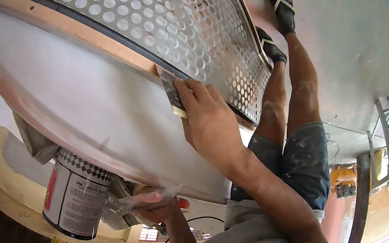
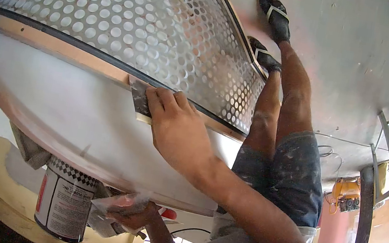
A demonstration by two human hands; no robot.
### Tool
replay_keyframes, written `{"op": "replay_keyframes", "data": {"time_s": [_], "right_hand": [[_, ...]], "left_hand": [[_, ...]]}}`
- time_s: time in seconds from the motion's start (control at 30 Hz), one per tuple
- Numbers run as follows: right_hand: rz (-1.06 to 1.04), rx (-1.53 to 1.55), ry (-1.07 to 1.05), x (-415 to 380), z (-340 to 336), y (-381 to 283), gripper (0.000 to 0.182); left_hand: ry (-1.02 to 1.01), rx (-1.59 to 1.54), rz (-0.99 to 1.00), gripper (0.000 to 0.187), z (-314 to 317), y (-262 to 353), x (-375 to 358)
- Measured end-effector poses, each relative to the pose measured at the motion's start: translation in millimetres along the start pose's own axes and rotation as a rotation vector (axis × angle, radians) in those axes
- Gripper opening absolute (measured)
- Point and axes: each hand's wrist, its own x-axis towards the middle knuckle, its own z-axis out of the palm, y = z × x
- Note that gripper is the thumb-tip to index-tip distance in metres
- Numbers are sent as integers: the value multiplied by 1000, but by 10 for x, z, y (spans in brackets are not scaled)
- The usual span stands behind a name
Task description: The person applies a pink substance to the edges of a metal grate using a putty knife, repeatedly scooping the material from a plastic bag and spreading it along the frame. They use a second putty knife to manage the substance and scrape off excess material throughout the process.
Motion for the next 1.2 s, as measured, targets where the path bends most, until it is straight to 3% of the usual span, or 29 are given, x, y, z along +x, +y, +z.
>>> {"op": "replay_keyframes", "data": {"time_s": [0.03, 0.1, 0.13, 0.2, 0.23, 0.3, 0.4, 0.43, 0.5, 0.53, 0.77, 0.93, 1.1, 1.2], "right_hand": [[-10, -25, 1, 4, 28, -8, 50], [-1, -39, -1, 1, 65, -30, 51], [1, -60, -2, 3, 78, -40, 52], [11, -52, -5, -1, 105, -55, 53], [18, -45, -10, -6, 118, -63, 53], [27, -61, -20, -5, 112, -97, 53], [42, -74, -26, -4, 133, -130, 55], [49, -70, -26, -6, 142, -135, 55], [54, -63, -20, -17, 176, -120, 56], [55, -55, -18, -19, 187, -112, 57], [52, -22, -25, -25, 167, -93, 59], [65, 20, -12, -13, 162, -96, 59], [78, 39, -39, -27, 119, -101, 59], [64, 42, -38, -43, 147, -73, 59]], "left_hand": [[259, -216, -373, 65, 155, 278, 183], [513, -428, -744, 84, 146, 283, 204], [261, -40, -307, 66, -29, 15, 31], [3, 333, 137, 50, -210, -273, -223], [-24, 134, -42, 53, -231, -290, -256], [-51, -67, -218, 55, -231, -314, -311], [-14, 281, -39, 62, -86, 18, -41], [55, -10, -368, 64, -77, 161, 17], [119, -308, -691, 65, -83, 167, -11], [151, -345, -696, 66, -61, 158, -13], [42, 155, -47, 80, -137, -107, -16], [-24, 383, 259, 95, -194, -198, 1], [-58, 352, 115, 103, -169, -188, -29], [48, 315, 144, 94, -142, -231, -72]]}}
